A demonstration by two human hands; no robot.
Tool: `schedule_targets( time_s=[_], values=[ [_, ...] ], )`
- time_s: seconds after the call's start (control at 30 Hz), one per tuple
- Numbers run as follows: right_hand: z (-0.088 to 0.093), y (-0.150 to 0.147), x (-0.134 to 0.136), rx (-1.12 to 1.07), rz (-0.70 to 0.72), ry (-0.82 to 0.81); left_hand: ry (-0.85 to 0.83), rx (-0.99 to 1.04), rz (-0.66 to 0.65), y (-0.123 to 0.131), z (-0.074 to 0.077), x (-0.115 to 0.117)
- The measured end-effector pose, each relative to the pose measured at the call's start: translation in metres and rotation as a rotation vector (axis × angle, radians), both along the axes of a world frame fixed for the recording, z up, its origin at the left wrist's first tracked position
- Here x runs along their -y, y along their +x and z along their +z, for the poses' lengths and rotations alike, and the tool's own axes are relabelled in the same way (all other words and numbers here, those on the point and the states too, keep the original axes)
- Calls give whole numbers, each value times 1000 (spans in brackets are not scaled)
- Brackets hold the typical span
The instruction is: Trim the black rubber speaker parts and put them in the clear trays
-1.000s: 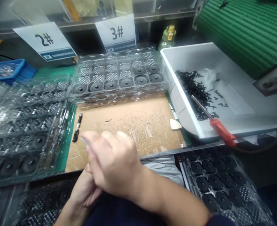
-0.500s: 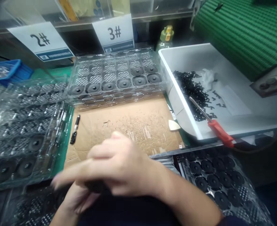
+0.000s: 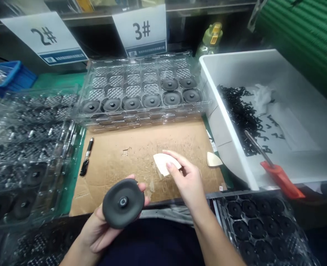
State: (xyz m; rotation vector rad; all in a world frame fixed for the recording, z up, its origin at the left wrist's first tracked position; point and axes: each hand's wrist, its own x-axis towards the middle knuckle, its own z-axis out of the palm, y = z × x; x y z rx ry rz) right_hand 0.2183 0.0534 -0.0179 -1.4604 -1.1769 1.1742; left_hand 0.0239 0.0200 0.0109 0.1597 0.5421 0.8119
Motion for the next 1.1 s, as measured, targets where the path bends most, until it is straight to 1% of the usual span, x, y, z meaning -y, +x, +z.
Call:
schedule_targets(
  time_s=[0.1,0.2,0.3,0.43,0.5,0.57,0.67,0.77,0.93,1.1],
  values=[
    [-10,-1,-7,65,60,-45,-16,30,18,-1,-6,-9],
    [-19,-7,-16,171,121,-46,-14,74,33,-1,-14,-18],
    [-31,-11,-26,259,123,-32,-26,104,42,-3,-22,-28],
    [-54,-10,-35,409,108,62,-74,126,67,-5,-30,-42],
    [-63,-8,-36,464,132,115,-94,133,84,-6,-33,-49],
    [-69,-6,-36,498,158,150,-117,124,100,-7,-36,-53],
    [-71,-5,-36,536,174,169,-153,97,117,-7,-39,-58],
    [-70,-5,-36,567,178,173,-154,81,120,-7,-39,-57],
    [-72,-5,-36,582,175,188,-147,64,157,-6,-36,-49],
    [-72,-5,-35,574,162,192,-108,54,165,-5,-31,-40]
  ],
)
